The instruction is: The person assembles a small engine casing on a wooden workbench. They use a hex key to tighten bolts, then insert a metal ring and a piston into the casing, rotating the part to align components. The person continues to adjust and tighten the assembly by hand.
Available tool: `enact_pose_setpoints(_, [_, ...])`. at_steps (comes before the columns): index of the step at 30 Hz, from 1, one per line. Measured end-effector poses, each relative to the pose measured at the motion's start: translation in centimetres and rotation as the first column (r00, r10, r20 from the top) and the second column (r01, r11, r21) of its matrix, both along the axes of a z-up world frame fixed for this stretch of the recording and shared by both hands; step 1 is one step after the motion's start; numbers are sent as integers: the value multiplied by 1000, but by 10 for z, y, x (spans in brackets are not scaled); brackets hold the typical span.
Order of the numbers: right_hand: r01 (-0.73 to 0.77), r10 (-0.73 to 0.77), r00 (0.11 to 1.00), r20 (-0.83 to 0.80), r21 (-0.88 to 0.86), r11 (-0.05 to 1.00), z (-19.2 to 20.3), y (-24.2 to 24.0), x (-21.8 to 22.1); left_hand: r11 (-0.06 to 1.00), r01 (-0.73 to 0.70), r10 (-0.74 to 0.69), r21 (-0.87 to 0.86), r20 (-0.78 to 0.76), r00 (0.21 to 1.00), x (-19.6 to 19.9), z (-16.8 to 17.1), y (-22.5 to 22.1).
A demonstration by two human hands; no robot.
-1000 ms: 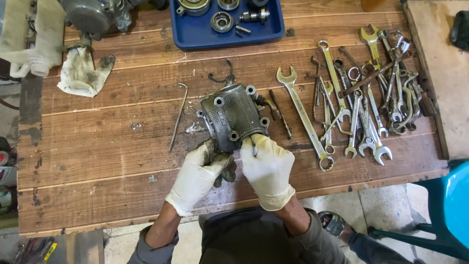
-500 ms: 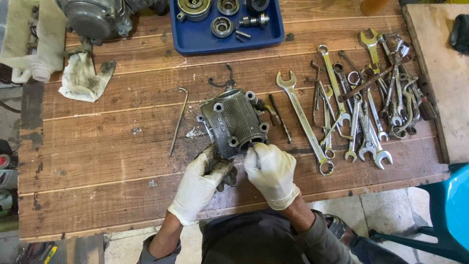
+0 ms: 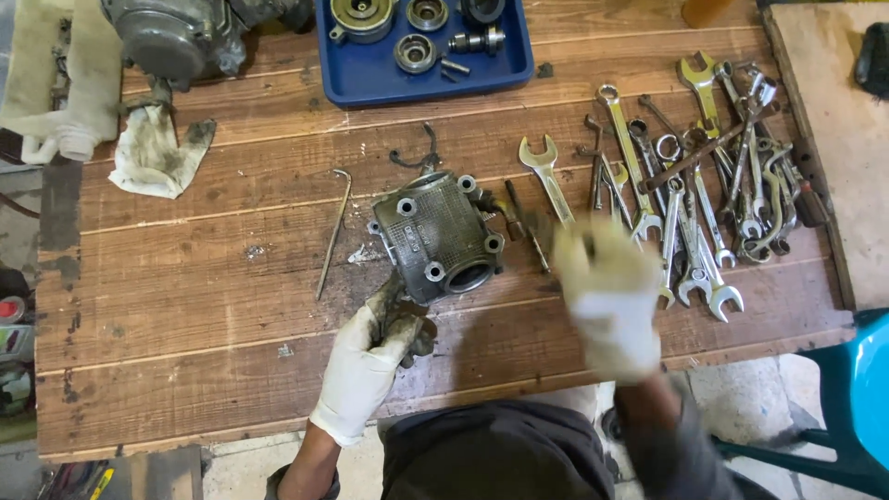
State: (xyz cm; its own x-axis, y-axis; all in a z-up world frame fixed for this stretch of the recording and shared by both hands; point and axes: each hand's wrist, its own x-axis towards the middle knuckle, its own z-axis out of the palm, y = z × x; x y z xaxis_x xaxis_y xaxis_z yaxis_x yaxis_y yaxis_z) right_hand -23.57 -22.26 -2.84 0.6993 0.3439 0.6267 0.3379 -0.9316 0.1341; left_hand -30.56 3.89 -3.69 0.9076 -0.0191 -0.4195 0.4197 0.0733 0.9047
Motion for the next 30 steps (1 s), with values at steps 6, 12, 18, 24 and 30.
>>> enact_pose_setpoints(6, [405,44,728,-684,481,778,19,29,165,982,-115,110,148,41,993,0,9,-4])
enact_pose_setpoints(12, [456,393,658,-643,755,471,47,45,160,903,-268,185,336,259,948,2,5,1])
enact_pose_setpoints(18, [-68,715,397,-576,758,649,42,39,77,848,-149,-30,509,326,945,13,20,-29])
enact_pose_setpoints(24, [467,530,396,-750,661,587,45,53,29,879,-238,160,412,217,963,30,36,-36])
enact_pose_setpoints(30, [279,470,780,-414,902,330,7,79,-66,875,-155,-1,458,322,947,89,31,-8])
